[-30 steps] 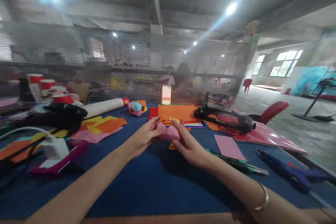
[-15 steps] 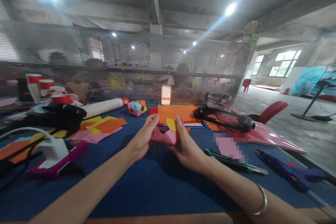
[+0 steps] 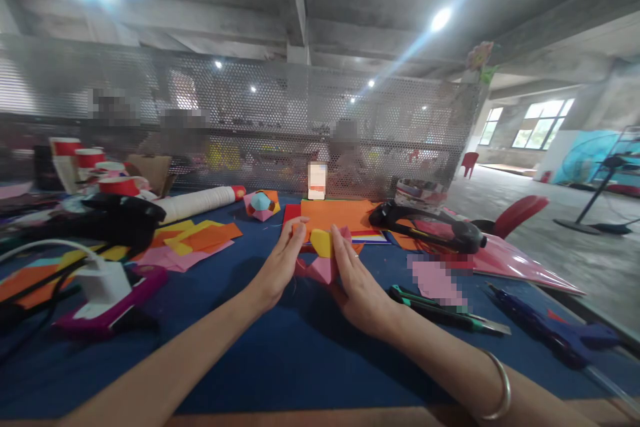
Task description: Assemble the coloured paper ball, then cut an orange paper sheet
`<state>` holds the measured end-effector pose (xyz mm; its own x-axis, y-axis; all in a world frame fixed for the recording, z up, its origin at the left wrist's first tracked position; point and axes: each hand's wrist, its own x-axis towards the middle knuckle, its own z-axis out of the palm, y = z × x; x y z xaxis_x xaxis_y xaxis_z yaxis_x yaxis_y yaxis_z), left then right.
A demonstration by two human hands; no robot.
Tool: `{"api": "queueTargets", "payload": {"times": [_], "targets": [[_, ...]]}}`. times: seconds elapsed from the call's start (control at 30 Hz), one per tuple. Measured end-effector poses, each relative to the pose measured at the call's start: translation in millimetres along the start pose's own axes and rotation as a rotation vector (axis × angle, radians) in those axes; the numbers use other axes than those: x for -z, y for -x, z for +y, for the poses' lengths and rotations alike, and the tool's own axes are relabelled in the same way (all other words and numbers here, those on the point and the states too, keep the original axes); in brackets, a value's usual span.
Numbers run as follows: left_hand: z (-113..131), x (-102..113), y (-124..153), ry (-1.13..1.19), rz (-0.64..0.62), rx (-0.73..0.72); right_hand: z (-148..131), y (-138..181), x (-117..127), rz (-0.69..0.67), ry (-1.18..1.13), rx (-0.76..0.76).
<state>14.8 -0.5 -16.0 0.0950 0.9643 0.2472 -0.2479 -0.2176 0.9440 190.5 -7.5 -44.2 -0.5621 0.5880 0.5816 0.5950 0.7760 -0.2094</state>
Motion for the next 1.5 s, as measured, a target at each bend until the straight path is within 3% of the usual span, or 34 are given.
{"api": "queueTargets", "payload": {"times": [0.33,0.5,0.87,1.03,1.17,1.3,1.5], "targets": [[2,2,-1,-0.06,-0.037,0.0,-3,-4,6,0.033,0.038,0.018],[7,5,-2,-0.051,-0.026,0.131,-6,-9,15,0.084,0.069,0.041],[30,8,1,0.182,-0.201,0.514,-7,-13,28,0.024,0.31,0.266],[23,5,1,0.328,-0.264,0.556,-15,-15,32,-0.02,0.416,0.378],[16,5,0,0.389,-0.261,0.51,-19,-13,33,-0.011,0.436,0.404],[17,7,-1,0.409,-0.224,0.459,-21,-11,34,0.076,0.386,0.355],[24,12,-5,0.444,-0.122,0.407,-19,-13,34,0.333,0.186,0.067]]}}
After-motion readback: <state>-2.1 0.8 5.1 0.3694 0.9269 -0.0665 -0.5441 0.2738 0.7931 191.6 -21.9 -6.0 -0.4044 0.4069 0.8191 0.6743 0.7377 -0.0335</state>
